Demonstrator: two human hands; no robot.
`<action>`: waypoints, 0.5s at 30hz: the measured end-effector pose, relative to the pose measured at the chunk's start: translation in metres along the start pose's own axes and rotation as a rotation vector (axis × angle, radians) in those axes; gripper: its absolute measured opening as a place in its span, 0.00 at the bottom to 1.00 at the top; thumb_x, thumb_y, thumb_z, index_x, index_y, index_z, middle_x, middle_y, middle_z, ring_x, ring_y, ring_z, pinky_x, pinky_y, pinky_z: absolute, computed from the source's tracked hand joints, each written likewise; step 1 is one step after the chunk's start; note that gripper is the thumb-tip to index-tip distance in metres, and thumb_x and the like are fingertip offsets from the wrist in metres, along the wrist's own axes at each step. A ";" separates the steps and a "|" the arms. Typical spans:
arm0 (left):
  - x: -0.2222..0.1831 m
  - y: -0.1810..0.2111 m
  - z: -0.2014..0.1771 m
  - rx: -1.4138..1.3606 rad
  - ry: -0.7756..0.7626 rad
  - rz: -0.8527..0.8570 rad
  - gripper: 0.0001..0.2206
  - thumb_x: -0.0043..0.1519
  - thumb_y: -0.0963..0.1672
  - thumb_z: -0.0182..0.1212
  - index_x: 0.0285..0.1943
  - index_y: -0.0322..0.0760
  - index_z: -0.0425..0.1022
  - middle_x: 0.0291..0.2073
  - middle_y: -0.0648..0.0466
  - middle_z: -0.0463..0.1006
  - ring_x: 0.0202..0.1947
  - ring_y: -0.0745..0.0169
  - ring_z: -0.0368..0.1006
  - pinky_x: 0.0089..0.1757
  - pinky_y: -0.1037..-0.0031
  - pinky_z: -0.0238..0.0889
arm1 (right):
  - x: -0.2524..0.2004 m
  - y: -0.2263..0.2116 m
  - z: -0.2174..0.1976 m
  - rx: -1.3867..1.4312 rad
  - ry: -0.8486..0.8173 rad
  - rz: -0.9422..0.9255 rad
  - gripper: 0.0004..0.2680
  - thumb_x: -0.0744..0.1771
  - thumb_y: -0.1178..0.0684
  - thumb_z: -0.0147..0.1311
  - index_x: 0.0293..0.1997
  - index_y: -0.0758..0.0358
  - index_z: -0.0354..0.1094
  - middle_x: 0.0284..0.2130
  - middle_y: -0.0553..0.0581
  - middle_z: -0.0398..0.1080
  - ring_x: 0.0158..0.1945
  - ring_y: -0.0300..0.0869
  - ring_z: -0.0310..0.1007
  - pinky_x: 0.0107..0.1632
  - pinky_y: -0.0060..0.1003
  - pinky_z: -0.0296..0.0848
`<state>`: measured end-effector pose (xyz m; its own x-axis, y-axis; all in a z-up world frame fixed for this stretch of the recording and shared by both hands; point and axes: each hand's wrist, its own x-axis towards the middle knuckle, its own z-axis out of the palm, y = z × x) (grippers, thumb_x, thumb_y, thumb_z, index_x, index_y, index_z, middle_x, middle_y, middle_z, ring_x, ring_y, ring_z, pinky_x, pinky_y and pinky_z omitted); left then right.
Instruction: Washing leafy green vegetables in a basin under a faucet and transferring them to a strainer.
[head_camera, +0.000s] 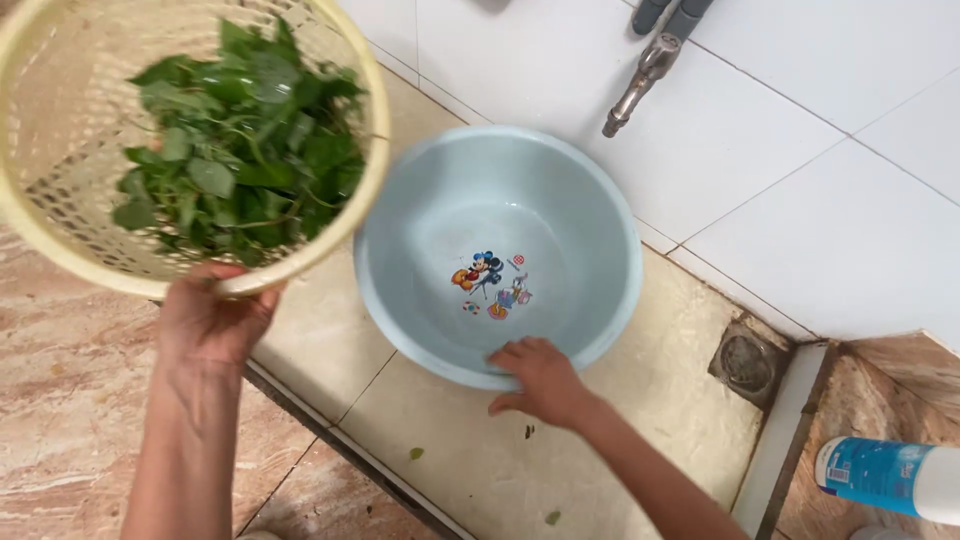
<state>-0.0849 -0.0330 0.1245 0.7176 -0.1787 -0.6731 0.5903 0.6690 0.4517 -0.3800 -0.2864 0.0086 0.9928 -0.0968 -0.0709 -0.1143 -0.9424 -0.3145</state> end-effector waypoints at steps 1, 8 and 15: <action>-0.007 -0.008 0.001 0.048 0.005 -0.013 0.04 0.61 0.34 0.50 0.38 0.32 0.62 0.43 0.44 0.66 0.44 0.53 0.76 0.47 0.60 0.78 | 0.007 0.010 -0.015 0.133 0.079 0.025 0.24 0.60 0.42 0.68 0.58 0.57 0.66 0.53 0.58 0.70 0.59 0.53 0.68 0.60 0.47 0.65; -0.012 -0.073 -0.001 0.167 -0.035 -0.187 0.08 0.57 0.32 0.51 0.35 0.33 0.61 0.42 0.43 0.66 0.38 0.50 0.77 0.43 0.64 0.77 | 0.103 0.091 -0.204 -0.258 1.003 0.124 0.26 0.72 0.47 0.61 0.76 0.68 0.51 0.71 0.70 0.49 0.74 0.61 0.49 0.75 0.59 0.54; 0.040 -0.120 -0.028 0.297 -0.252 -0.177 0.04 0.60 0.36 0.53 0.32 0.32 0.66 0.34 0.47 0.70 0.31 0.57 0.72 0.34 0.65 0.78 | 0.100 0.137 -0.237 -0.471 0.944 0.134 0.14 0.70 0.55 0.63 0.62 0.56 0.66 0.70 0.62 0.53 0.73 0.58 0.53 0.69 0.57 0.55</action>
<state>-0.1373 -0.1001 0.0274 0.6414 -0.4675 -0.6083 0.7672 0.3814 0.5157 -0.2878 -0.5014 0.1828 0.6220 -0.2274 0.7492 -0.4000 -0.9149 0.0544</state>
